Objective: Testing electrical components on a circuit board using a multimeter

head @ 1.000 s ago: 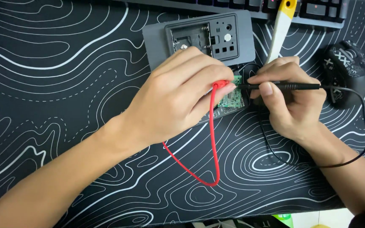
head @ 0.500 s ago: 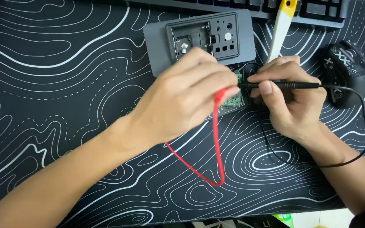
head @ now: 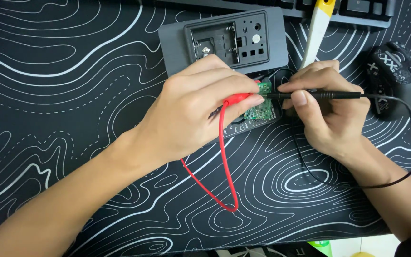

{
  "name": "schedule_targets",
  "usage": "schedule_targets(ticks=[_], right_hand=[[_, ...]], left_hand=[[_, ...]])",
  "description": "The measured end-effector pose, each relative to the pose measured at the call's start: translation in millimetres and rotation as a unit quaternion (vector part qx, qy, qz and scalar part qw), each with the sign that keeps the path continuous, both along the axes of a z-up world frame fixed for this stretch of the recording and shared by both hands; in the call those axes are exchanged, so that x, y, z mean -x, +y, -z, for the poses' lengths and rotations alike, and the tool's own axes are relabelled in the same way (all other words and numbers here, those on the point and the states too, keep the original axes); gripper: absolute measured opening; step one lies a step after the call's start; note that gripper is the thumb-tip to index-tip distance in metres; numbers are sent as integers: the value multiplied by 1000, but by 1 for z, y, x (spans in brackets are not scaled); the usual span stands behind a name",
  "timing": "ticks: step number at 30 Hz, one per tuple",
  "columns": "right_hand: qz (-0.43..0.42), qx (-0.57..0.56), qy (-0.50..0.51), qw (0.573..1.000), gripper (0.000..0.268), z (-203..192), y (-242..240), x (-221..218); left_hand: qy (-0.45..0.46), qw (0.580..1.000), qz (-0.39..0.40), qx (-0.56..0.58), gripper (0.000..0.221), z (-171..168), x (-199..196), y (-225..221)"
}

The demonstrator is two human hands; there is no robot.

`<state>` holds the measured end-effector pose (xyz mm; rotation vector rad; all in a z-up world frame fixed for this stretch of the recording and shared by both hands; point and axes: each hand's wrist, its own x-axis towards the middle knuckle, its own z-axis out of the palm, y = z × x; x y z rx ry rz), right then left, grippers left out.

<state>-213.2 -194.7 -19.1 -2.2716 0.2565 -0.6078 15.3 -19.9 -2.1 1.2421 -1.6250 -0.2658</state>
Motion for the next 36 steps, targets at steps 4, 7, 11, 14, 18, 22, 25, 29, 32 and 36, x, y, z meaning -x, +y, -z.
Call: schedule_targets(ticks=[4, 7, 11, 14, 18, 22, 25, 29, 32, 36], right_hand=[[0, -5, -4, 1000, 30, 1, 1, 0], [4, -2, -5, 1000, 30, 2, 2, 2], [1, 23, -48, 999, 27, 4, 3, 4], [-6, 34, -45, 998, 27, 3, 3, 2], [-13, 39, -38, 998, 24, 1, 4, 2], [-34, 54, -49, 997, 19, 1, 3, 1], [-56, 69, -59, 994, 22, -3, 4, -2], [-86, 82, -58, 991, 19, -8, 3, -4], [-92, 91, -20, 991, 18, -12, 4, 1], [-143, 185, -93, 968, 20, -7, 1, -8]], left_hand=[[0, 1000, 10, 3, 12, -1, -1, -1], [-12, 1000, 7, 2, 10, -1, -1, 0], [-11, 1000, 7, 6, 10, -1, -1, -1], [-13, 1000, 3, 10, 11, 0, -1, -2], [-11, 1000, 6, 10, 9, -1, -1, -2], [-15, 1000, 2, 12, 9, -1, -1, -2], [-15, 1000, 6, 15, 9, 0, -1, -3], [-21, 1000, 0, 19, 12, 1, 0, -3], [-19, 1000, 2, 25, 13, 1, 0, -3], [-12, 1000, 3, 22, 14, 1, 0, -3]])
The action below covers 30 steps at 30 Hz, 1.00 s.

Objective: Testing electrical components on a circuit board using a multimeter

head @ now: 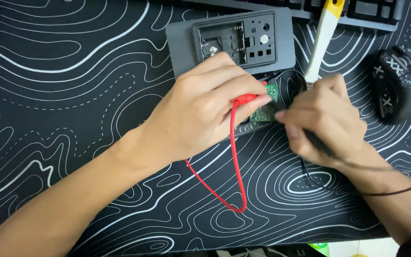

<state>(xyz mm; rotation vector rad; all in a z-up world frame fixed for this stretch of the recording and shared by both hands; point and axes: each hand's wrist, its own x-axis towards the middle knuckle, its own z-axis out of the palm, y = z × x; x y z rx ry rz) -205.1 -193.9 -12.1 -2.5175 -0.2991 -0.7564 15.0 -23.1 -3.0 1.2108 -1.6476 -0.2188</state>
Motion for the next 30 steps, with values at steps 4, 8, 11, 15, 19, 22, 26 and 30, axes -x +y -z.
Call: schedule_targets(ticks=[4, 8, 11, 15, 19, 22, 26, 30], right_hand=[[-10, 52, 9, 999, 20, -5, 3, 2], [-27, 48, 14, 998, 24, -7, 3, 4], [-17, 39, 15, 999, 31, -6, -2, 6], [-15, 20, 28, 999, 31, -6, 0, 8], [-24, 16, 8, 1000, 33, -1, -1, 9], [-10, 2, 15, 1000, 32, 0, 0, 9], [-13, -8, 9, 1000, 31, 2, 1, 9], [7, -16, 25, 1000, 30, 7, -1, 13]], left_hand=[[4, 1000, 1, 5, 15, 0, 0, -1], [2, 1000, -3, -4, 13, 0, 1, 0], [-3, 1000, -7, 1, 13, -1, 0, -1], [-7, 1000, -8, -2, 15, 0, 0, 0], [-5, 1000, -7, 4, 14, -1, 0, -1], [-3, 1000, -7, 7, 16, -1, 0, -1], [-4, 1000, 1, 4, 15, -1, 0, -1], [-2, 1000, 0, 6, 16, -1, 0, -2]])
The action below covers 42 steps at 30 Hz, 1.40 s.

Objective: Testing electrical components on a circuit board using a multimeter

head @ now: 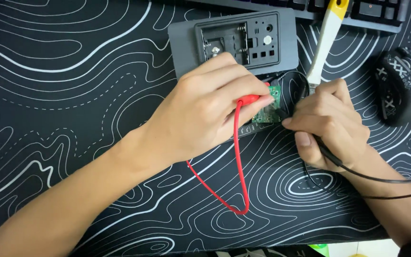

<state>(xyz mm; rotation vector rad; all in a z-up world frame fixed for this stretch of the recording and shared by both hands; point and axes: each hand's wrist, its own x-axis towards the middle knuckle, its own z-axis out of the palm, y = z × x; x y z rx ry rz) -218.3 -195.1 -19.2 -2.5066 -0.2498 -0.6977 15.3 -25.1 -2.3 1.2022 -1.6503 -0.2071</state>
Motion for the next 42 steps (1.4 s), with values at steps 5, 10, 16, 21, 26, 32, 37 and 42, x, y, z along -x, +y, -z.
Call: schedule_targets(ticks=[5, 10, 16, 21, 26, 32, 37, 42], right_hand=[[-13, -12, 3, 1000, 30, -2, 0, 0], [5, -18, 3, 1000, 30, 0, 0, -1], [17, -57, 15, 998, 33, 9, -1, 1], [13, -122, -11, 992, 33, 10, 2, -2], [40, -138, -6, 990, 34, 12, 3, 0], [44, -163, 2, 986, 35, 13, 5, 0], [54, -235, -1, 971, 35, 9, 6, -1], [180, -286, 94, 936, 15, 19, -2, 16]], left_hand=[[1, 1000, 0, 1, 15, 0, 0, 0], [-6, 1000, -6, 0, 16, 0, 0, -1], [1, 1000, -16, -5, 12, 3, 2, -1], [-5, 1000, -26, -6, 13, 5, 4, -1], [-6, 1000, -19, -14, 11, 2, 3, 0], [2, 1000, -16, -10, 12, 4, 4, -1], [8, 1000, -16, -12, 14, 5, 5, -1], [11, 1000, -19, -10, 12, 6, 4, -1]])
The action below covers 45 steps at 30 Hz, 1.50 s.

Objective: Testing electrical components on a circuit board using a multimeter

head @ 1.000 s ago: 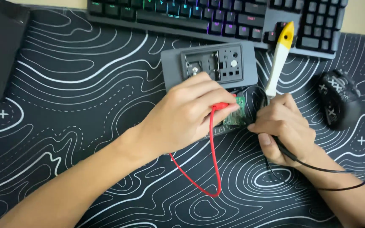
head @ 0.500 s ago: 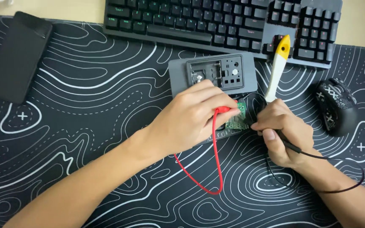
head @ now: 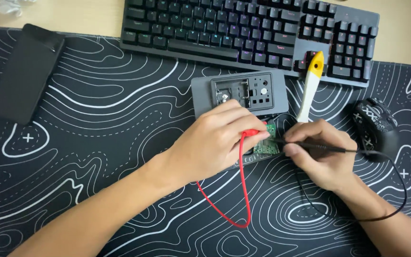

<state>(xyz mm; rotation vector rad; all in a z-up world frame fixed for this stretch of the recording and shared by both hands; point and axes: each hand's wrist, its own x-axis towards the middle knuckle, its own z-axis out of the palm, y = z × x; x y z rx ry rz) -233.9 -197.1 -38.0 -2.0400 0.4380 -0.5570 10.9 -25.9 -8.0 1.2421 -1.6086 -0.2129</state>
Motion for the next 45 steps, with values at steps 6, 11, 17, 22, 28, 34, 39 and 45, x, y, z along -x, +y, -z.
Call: schedule_targets(ticks=[6, 11, 17, 22, 28, 34, 39, 45], right_hand=[[43, 76, 41, 995, 18, -2, 4, 4], [15, 81, 26, 996, 18, -10, 5, 0], [-66, 123, -34, 990, 26, -22, 8, -22], [-82, 136, -37, 987, 27, -22, 8, -22], [-88, 118, -41, 988, 24, -24, 9, -24], [-85, 90, -30, 992, 25, -23, 7, -24], [-81, 84, -26, 993, 24, -26, 8, -25], [-83, 87, -27, 992, 20, -20, 5, -20]], left_hand=[[-8, 1000, -3, -3, 10, -1, 1, 2], [-15, 1000, 15, -5, 10, -3, -3, 0], [-16, 1000, 18, 4, 9, -4, -4, 0], [-24, 999, 20, 6, 10, -4, -5, 1], [-16, 1000, 16, 4, 8, -5, -4, 1], [-21, 1000, 13, -3, 8, -7, -4, 2], [-16, 1000, 11, 1, 10, -6, -4, 1], [-23, 1000, 3, -3, 12, -1, -2, 1]])
